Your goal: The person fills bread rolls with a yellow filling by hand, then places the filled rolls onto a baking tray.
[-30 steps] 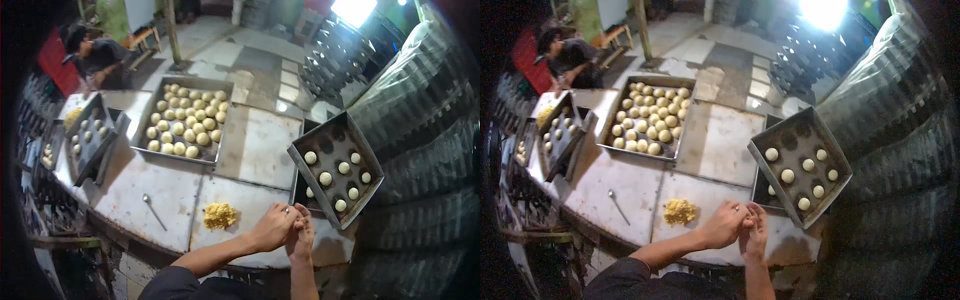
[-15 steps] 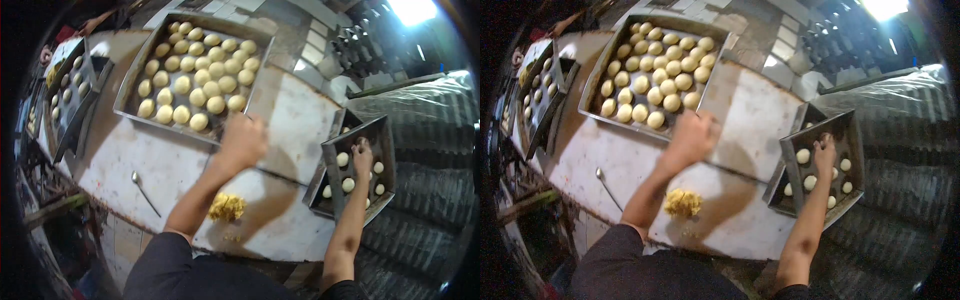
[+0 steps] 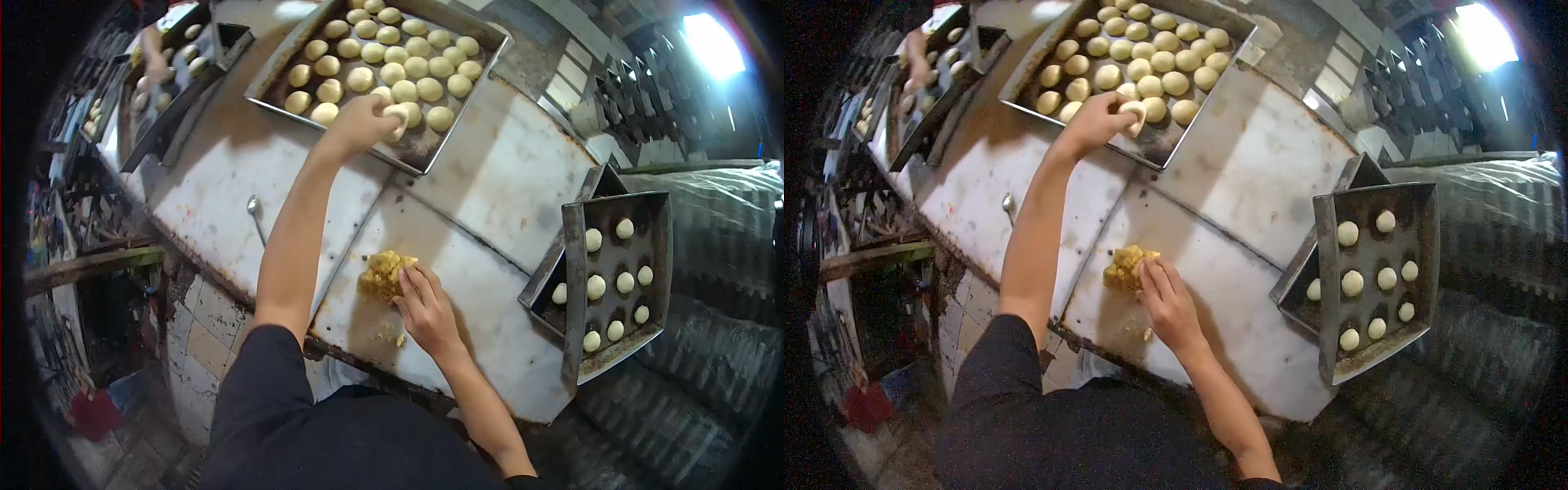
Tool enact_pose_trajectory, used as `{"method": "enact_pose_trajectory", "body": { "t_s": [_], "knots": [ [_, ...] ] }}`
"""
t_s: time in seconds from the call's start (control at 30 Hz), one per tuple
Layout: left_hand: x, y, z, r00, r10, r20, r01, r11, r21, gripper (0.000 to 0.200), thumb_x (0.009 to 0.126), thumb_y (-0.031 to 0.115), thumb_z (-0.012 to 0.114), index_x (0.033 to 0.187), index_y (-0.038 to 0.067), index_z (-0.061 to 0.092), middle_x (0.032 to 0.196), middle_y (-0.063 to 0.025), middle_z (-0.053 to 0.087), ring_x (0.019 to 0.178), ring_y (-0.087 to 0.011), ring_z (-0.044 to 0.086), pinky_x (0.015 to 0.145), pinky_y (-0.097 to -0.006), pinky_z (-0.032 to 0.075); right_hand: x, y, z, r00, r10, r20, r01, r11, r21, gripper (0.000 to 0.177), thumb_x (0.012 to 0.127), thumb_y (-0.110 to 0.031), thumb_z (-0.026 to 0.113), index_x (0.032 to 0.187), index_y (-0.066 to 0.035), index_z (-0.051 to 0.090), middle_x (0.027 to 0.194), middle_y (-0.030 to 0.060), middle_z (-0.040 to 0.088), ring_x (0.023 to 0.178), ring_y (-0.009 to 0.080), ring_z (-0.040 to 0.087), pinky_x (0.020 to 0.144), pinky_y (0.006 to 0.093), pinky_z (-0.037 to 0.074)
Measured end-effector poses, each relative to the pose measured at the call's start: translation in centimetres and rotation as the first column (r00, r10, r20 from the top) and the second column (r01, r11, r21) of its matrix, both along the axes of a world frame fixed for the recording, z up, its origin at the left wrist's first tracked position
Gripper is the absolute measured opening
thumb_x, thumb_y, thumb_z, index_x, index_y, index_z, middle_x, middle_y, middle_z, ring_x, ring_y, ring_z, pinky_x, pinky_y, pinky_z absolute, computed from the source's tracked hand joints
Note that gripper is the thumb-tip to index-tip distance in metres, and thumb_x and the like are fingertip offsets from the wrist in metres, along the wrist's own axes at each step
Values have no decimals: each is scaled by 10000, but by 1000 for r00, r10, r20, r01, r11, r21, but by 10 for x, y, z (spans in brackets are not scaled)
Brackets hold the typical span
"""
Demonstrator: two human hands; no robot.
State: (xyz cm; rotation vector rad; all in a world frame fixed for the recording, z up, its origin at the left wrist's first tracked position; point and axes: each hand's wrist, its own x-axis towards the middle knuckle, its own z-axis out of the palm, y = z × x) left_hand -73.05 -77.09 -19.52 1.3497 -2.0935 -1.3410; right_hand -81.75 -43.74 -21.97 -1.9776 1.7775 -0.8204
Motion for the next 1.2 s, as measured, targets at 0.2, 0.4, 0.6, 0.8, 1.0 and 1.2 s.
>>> {"method": "enact_pose_trajectory", "body": {
  "t_s": [0.2, 0.4, 0.6, 0.8, 1.0, 1.2],
  "knots": [
    [85, 196, 60, 638, 454, -622, -239, 885, 401, 340, 967, 162, 647, 1227, -57, 640, 1130, -97, 695, 1063, -164, 649, 970, -307, 500, -2, 43, -38, 965, 41, -260, -75, 990, -122, 418, 840, 67, 616, 1257, 102, 609, 1315, 257, 577, 1306, 415, 543, 1094, 417, 510],
    [108, 450, 20, 409, 718, -562, -273, 685, 676, 344, 990, 94, 626, 1301, -33, 549, 1115, -118, 673, 979, -214, 686, 890, -343, 581, -20, 81, -50, 962, 134, -236, -139, 990, -3, 356, 823, 6, 668, 1173, 73, 685, 1190, 202, 676, 1152, 314, 647, 869, 357, 573],
    [60, 568, -9, 561, 755, -338, -255, 547, 798, 391, 1009, 194, 709, 1333, 15, 584, 1039, -101, 733, 741, -147, 705, 540, -218, 500, -25, 165, 7, 245, -318, 916, -16, 943, 332, 349, 1005, -87, 668, 1310, 82, 651, 1170, 177, 734, 987, 260, 730, 903, 341, 595],
    [-20, 581, -35, 595, 638, -488, 18, 597, 802, 396, 1086, 289, 572, 1360, 3, 573, 1196, -152, 687, 994, -250, 730, 840, -368, 583, -48, 254, 19, -229, -191, 954, 123, 967, 223, 285, 993, -24, 676, 1260, 74, 678, 1150, 153, 732, 993, 248, 727, 903, 363, 613],
    [-37, 564, 5, 554, 602, -575, 149, 608, 780, 430, 1130, 309, 457, 1332, -53, 570, 1201, -146, 681, 1086, -263, 698, 944, -411, 584, -90, 282, 86, 673, -325, 664, 382, 922, 63, 183, 941, -18, 721, 1115, 25, 755, 1058, 159, 751, 934, 236, 733, 789, 312, 581],
    [-23, 520, -6, 548, 600, -582, 197, 584, 787, 393, 1135, 315, 434, 1322, 5, 588, 1220, -135, 685, 1081, -241, 698, 995, -443, 574, -78, 253, 71, 888, -183, 422, 244, 965, -93, 241, 863, -33, 786, 1104, -17, 775, 1100, 175, 742, 967, 261, 724, 844, 340, 560]
  ]
}}
